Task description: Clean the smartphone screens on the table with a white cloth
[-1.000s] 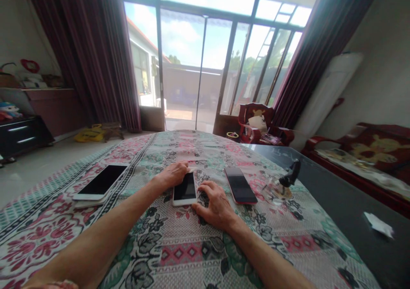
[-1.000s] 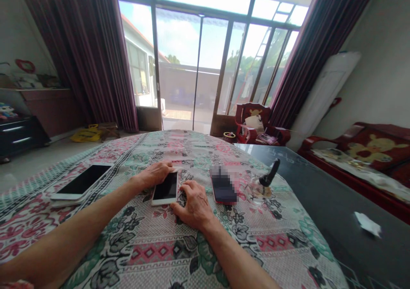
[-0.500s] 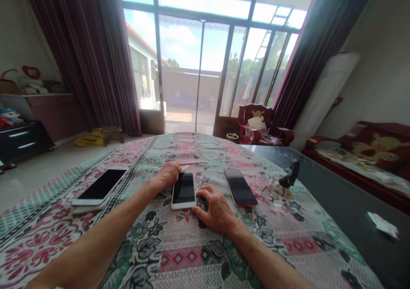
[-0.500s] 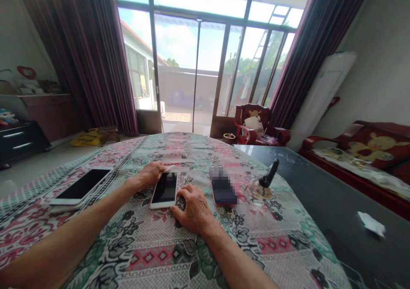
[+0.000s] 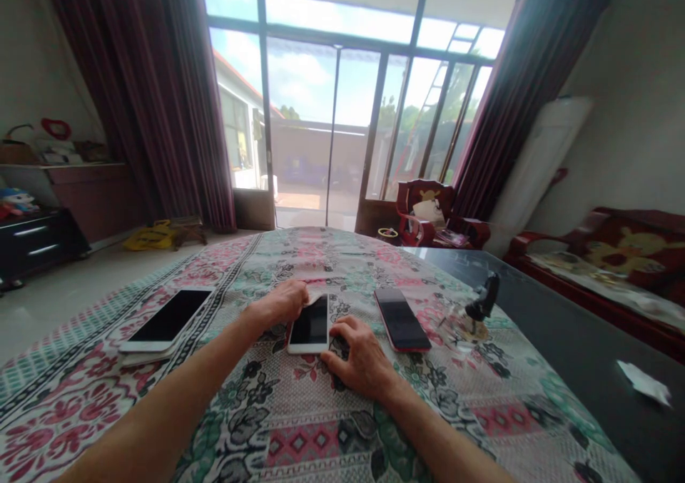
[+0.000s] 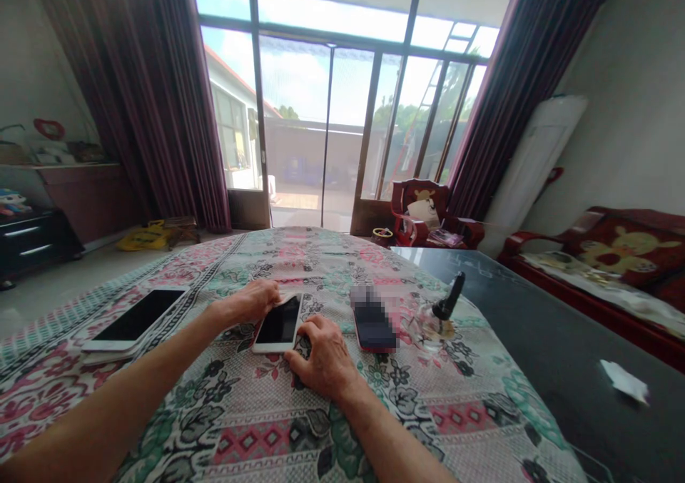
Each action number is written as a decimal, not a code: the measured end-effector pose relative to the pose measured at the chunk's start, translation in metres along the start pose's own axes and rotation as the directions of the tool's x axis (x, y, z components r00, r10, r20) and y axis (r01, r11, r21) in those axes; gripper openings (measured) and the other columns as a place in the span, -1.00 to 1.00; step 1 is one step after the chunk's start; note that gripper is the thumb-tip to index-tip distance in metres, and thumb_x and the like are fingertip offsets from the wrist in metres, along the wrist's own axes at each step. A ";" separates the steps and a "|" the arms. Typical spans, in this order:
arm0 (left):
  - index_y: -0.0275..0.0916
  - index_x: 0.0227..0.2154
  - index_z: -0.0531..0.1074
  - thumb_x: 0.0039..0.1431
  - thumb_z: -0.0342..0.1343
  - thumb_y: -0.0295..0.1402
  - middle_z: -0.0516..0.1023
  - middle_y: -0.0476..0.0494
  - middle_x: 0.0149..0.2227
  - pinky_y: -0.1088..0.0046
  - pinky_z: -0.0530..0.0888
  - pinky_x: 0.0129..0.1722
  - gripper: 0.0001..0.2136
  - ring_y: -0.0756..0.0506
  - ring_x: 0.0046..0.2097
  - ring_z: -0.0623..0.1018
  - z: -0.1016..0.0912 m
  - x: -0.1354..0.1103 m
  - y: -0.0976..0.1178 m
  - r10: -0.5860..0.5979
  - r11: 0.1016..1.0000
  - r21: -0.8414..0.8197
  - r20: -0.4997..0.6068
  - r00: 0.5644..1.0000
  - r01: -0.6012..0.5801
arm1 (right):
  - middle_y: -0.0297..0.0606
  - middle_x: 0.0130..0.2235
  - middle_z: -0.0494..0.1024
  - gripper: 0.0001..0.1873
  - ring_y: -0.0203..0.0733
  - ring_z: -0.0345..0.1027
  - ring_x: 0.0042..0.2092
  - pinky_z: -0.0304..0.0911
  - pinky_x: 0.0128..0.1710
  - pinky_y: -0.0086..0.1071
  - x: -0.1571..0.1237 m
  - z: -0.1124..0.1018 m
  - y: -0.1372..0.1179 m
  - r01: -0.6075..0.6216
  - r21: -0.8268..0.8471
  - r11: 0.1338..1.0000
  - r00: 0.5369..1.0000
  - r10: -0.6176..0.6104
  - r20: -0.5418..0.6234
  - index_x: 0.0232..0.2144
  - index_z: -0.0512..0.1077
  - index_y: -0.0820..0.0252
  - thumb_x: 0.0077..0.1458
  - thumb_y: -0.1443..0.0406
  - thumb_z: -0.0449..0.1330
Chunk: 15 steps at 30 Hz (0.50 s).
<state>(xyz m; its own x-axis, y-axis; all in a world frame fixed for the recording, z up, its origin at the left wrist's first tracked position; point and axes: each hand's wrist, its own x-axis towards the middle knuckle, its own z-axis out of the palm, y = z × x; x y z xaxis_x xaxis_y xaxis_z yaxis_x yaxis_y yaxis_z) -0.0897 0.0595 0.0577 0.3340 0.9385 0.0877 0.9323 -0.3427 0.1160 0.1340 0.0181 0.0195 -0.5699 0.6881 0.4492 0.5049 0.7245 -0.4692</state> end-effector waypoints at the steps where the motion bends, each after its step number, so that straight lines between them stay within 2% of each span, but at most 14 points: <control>1: -0.33 -0.64 0.45 0.00 0.02 -0.57 0.32 -0.04 -0.64 0.47 0.23 -0.45 -0.81 0.01 -0.52 0.25 -0.002 -0.001 0.002 0.018 1.000 0.024 0.032 0.999 -0.018 | -0.22 -0.15 0.44 -0.73 -0.13 0.31 -0.07 0.20 0.00 -0.22 0.000 0.000 0.000 -0.002 -0.001 1.000 1.000 0.002 0.001 -0.23 0.43 0.17 -0.03 0.25 0.31; 3: -0.34 -0.60 0.47 -0.02 0.00 -0.59 0.34 -0.04 -0.63 0.48 0.22 -0.47 -0.81 0.01 -0.52 0.25 -0.003 -0.001 0.006 0.039 0.997 0.063 0.062 0.997 -0.043 | -0.22 -0.15 0.44 -0.73 -0.13 0.31 -0.07 0.20 0.01 -0.22 0.000 0.001 0.000 -0.004 -0.004 1.000 1.000 0.004 0.001 -0.23 0.43 0.17 -0.03 0.25 0.31; 8: -0.35 -0.45 0.52 0.11 -0.07 -0.58 0.50 -0.19 -0.36 0.50 0.30 -0.35 -0.76 0.00 -0.40 0.38 0.001 0.005 0.004 0.003 0.994 0.109 -0.008 1.000 -0.002 | -0.22 -0.15 0.43 -0.74 -0.13 0.30 -0.07 0.19 0.01 -0.21 -0.001 0.000 -0.001 -0.005 -0.009 1.000 1.000 0.005 -0.002 -0.24 0.43 0.17 -0.02 0.24 0.31; 13: -0.30 -0.33 0.53 0.19 -0.11 -0.54 0.50 -0.20 -0.29 0.51 0.34 -0.31 -0.72 -0.02 -0.34 0.44 0.006 0.008 -0.005 0.038 0.998 0.059 -0.092 0.995 -0.032 | -0.22 -0.14 0.43 -0.74 -0.13 0.30 -0.06 0.19 0.02 -0.21 0.000 -0.001 -0.002 -0.006 -0.012 1.000 1.000 0.006 0.004 -0.25 0.42 0.16 -0.01 0.23 0.31; 15: -0.30 -0.36 0.53 0.17 -0.09 -0.54 0.50 -0.19 -0.30 0.51 0.35 -0.30 -0.74 -0.02 -0.35 0.44 0.005 0.007 -0.006 0.020 0.999 0.032 -0.099 0.995 -0.017 | -0.22 -0.14 0.43 -0.74 -0.13 0.30 -0.06 0.19 0.01 -0.21 0.000 -0.001 -0.001 -0.004 -0.011 1.000 1.000 0.004 0.007 -0.23 0.42 0.16 -0.01 0.24 0.30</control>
<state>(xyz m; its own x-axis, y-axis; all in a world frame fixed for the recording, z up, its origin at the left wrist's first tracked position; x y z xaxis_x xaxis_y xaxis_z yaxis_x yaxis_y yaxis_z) -0.0924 0.0684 0.0523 0.3375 0.9224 0.1875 0.9303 -0.3573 0.0833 0.1339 0.0175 0.0207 -0.5723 0.6904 0.4425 0.5139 0.7224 -0.4626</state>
